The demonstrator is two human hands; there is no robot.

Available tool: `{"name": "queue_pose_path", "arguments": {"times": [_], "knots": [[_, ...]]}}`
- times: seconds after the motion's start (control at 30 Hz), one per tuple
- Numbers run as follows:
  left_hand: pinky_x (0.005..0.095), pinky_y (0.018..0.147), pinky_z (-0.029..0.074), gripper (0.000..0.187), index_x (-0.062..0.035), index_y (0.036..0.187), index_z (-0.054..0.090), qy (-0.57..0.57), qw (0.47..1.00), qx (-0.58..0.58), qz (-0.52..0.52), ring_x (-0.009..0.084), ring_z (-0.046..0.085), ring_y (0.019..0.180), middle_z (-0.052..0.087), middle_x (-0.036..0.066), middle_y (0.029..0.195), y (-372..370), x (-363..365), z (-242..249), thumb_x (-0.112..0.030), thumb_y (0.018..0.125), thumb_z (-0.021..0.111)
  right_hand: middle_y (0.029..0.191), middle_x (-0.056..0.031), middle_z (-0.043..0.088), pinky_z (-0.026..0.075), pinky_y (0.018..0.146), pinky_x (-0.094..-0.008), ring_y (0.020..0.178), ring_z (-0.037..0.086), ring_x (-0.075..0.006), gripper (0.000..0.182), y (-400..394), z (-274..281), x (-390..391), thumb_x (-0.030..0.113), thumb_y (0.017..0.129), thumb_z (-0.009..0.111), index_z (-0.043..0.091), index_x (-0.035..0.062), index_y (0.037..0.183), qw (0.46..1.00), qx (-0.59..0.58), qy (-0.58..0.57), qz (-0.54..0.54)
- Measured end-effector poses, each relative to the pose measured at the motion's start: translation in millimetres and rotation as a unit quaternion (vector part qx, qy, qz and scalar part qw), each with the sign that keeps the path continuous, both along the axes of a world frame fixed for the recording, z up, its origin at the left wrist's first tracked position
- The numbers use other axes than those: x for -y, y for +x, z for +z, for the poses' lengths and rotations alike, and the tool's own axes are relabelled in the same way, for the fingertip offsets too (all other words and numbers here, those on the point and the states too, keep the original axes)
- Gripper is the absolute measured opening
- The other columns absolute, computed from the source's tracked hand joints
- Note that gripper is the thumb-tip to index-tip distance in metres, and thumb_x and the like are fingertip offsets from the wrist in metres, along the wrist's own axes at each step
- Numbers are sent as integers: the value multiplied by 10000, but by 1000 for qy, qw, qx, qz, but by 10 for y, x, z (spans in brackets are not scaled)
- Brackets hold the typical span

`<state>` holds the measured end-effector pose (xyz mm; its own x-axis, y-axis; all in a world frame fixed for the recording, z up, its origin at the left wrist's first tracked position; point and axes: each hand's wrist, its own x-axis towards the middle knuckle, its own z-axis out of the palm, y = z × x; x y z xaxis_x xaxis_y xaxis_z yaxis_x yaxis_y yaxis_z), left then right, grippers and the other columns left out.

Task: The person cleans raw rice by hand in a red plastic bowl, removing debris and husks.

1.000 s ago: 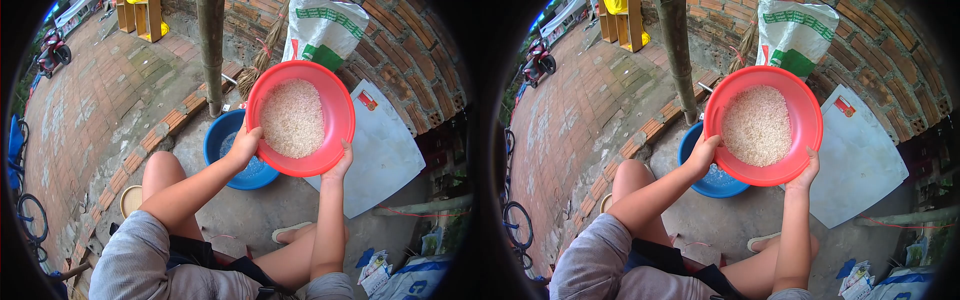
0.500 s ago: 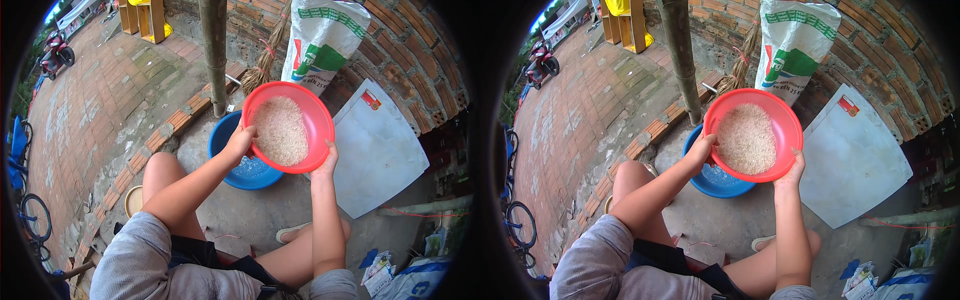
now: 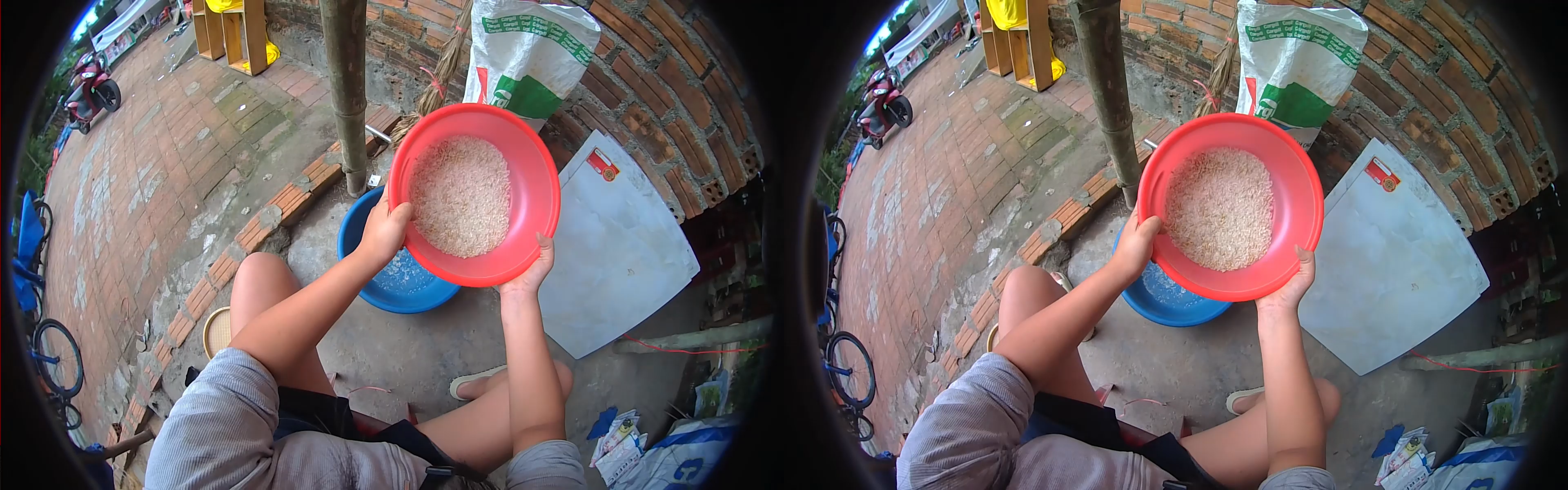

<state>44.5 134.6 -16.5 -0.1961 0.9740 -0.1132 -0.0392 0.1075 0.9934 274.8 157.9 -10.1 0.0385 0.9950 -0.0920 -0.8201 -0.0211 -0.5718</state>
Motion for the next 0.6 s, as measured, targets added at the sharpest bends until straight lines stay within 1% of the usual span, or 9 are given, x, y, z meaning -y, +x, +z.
{"name": "queue_pose_path", "arguments": {"times": [0.07,0.1,0.17,0.23,0.3,0.37,0.4,0.47,0.6], "knots": [[299,432,427,513,-104,1306,422,25,996,83,-3,178,540,529,557,72,771,6,-54,-156,-167,798,441,1235,-168,531,396,1007,-452,1135,515,-328,602,-8,14,-7,252,741,596,455,0,1268,1000,4,-15,8],[299,432,427,513,-104,1306,422,25,996,84,-1,178,540,529,557,72,771,27,-34,-105,-167,798,441,1252,-174,513,387,1014,-458,1155,499,-331,635,0,23,-7,257,729,608,438,-4,1283,999,9,-31,13],[306,429,423,507,-83,1298,420,-81,995,58,-9,175,541,530,567,87,813,70,2,9,-167,799,443,1252,-172,513,386,1014,-459,1160,496,-331,645,13,-112,3,260,724,618,437,-4,1284,999,2,-47,19],[307,436,430,511,-79,1302,414,-58,997,54,-19,176,540,530,565,86,819,29,-20,-92,-168,800,443,1252,-171,513,386,1014,-460,1164,494,-331,654,25,-119,25,263,720,627,435,-4,1285,998,-8,-63,20],[308,442,437,515,-75,1306,409,-33,998,49,-28,176,539,530,563,85,826,15,-38,-140,-169,801,442,1251,-169,515,390,1009,-459,1164,492,-331,664,36,-52,40,269,715,641,435,-3,1285,1000,-14,-11,16],[294,788,433,395,-28,1194,451,74,995,69,-10,142,514,878,540,56,921,48,-27,-149,-140,815,439,1252,-168,514,391,1008,-458,1162,493,-331,666,70,78,44,271,717,643,434,-1,1287,1000,-3,15,17],[294,788,433,395,-28,1194,451,74,995,69,-10,142,514,878,540,56,921,70,-30,-153,-140,815,439,1253,-166,512,391,1007,-457,1159,494,-331,667,89,108,49,273,718,645,433,0,1288,999,9,40,17],[316,607,487,534,-67,1317,424,56,996,72,1,182,581,706,588,94,827,142,-35,-158,-183,797,450,1261,-165,507,389,1009,-456,1164,490,-331,669,142,28,33,277,720,646,432,1,1290,1000,0,9,24],[333,678,484,551,-60,1336,402,31,999,31,-17,180,581,771,593,95,874,131,-54,-212,-185,801,449,1278,-160,494,381,1015,-457,1180,477,-327,679,130,-51,84,284,718,649,428,4,1295,1000,-10,-9,1]]}}
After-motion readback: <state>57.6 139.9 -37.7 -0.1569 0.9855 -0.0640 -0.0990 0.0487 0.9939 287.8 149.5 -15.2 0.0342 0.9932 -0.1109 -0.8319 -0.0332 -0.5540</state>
